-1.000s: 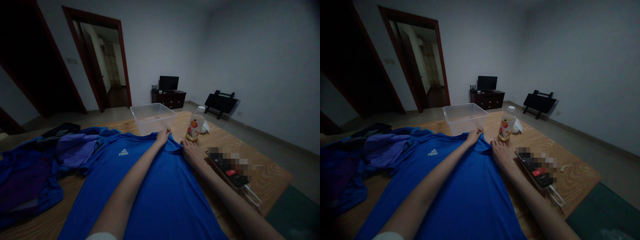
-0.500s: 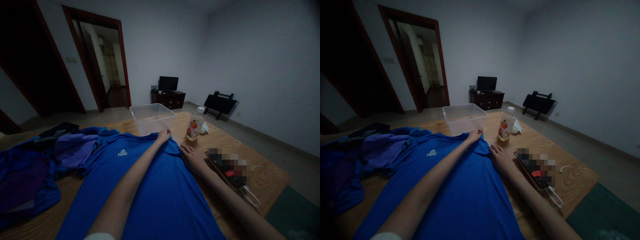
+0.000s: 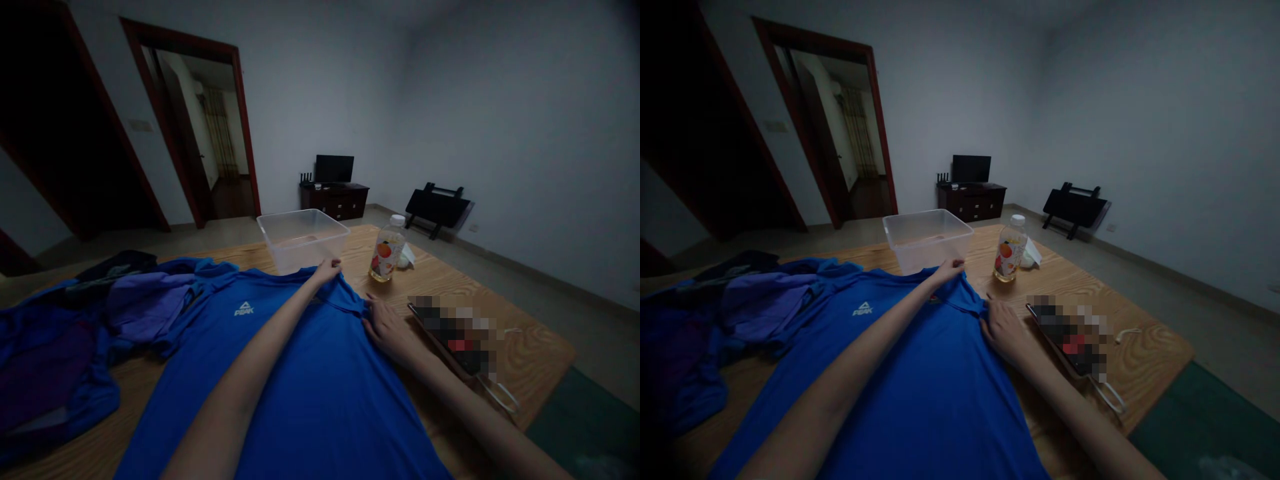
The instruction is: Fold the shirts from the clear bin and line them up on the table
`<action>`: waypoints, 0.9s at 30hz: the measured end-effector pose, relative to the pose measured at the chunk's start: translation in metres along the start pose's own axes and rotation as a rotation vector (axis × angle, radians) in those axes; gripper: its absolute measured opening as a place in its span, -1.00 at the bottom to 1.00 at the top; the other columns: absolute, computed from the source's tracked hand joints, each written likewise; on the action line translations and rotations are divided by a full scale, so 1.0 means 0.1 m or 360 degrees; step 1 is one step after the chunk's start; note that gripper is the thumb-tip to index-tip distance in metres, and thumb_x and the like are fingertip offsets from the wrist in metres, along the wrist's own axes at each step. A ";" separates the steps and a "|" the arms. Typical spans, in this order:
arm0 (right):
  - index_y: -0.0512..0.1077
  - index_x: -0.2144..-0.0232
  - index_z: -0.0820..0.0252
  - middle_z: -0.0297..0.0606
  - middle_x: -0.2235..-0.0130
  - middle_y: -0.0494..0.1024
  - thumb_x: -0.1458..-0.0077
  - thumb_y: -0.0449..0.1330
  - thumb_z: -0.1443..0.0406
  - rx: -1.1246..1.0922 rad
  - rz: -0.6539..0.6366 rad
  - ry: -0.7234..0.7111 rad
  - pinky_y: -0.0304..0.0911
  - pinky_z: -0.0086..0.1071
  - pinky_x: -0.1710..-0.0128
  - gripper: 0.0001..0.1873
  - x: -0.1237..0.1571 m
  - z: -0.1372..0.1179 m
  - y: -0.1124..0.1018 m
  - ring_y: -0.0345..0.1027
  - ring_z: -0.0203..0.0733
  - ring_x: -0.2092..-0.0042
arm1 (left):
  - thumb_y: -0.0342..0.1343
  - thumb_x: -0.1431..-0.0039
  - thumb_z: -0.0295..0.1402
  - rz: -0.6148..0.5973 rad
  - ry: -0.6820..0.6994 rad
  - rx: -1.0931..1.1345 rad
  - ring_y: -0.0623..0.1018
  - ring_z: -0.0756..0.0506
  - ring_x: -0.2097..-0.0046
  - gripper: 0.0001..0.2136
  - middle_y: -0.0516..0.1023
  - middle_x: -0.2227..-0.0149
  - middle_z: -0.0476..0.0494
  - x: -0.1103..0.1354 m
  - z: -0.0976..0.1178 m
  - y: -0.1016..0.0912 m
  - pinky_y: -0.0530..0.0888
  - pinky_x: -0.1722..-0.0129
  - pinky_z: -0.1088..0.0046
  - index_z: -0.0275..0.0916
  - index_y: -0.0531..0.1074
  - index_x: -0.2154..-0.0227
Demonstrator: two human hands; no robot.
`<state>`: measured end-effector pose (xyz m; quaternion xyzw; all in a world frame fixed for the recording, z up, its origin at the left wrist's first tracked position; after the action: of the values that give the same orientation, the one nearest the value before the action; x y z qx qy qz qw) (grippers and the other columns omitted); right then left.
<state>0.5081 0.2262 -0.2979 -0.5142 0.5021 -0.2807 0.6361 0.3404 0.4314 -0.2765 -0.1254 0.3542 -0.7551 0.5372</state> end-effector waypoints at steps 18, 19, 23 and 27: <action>0.49 0.13 0.19 -0.11 0.10 0.61 -0.49 0.08 0.31 0.0195 0.0053 -0.0357 0.30 -0.17 -0.08 -0.81 -0.37 -0.23 -0.15 0.46 -0.03 0.08 | 0.05 -0.49 -0.28 0.0171 -0.0258 -0.0467 0.59 -0.20 -0.18 -0.72 0.63 -0.14 -0.30 0.60 -0.20 -0.32 0.46 -0.16 0.33 -0.21 0.57 -0.10; 0.48 0.13 0.19 -0.12 0.11 0.61 -0.49 0.07 0.30 0.0187 0.0056 -0.0334 0.31 -0.20 -0.04 -0.81 -0.37 -0.23 -0.13 0.46 -0.06 0.10 | 0.06 -0.49 -0.29 0.0181 -0.0245 -0.0482 0.59 -0.20 -0.18 -0.73 0.63 -0.15 -0.30 0.61 -0.20 -0.33 0.46 -0.17 0.33 -0.20 0.57 -0.09; 0.47 0.15 0.18 -0.14 0.11 0.61 -0.48 0.09 0.32 0.0163 0.0026 -0.0326 0.34 -0.22 -0.02 -0.84 -0.42 -0.26 -0.05 0.49 -0.05 0.08 | 0.14 -0.45 -0.24 0.0153 -0.0238 -0.0600 0.60 -0.26 -0.17 -0.72 0.59 -0.16 -0.35 0.72 -0.15 -0.32 0.47 -0.16 0.25 -0.19 0.54 -0.11; 0.49 0.03 0.22 -0.02 -0.02 0.60 -0.47 0.10 0.28 0.0105 0.0016 -0.0362 0.38 -0.10 -0.10 -0.81 -0.35 -0.32 -0.07 0.50 0.05 -0.03 | 0.23 -0.35 -0.05 0.0069 -0.0223 -0.0754 0.57 -0.31 -0.19 -0.57 0.57 -0.17 -0.37 0.94 -0.14 -0.55 0.47 -0.15 0.26 -0.20 0.52 -0.13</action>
<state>0.4674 0.2427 -0.2777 -0.5191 0.4198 -0.2336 0.7069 0.2560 0.3618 -0.2682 -0.2922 0.4858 -0.6288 0.5323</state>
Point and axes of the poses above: each hand's wrist, its own x-axis away from the middle knuckle, its own y-axis out of the palm, z = x × y, the point moved 4 cm from there along -x, towards the middle knuckle
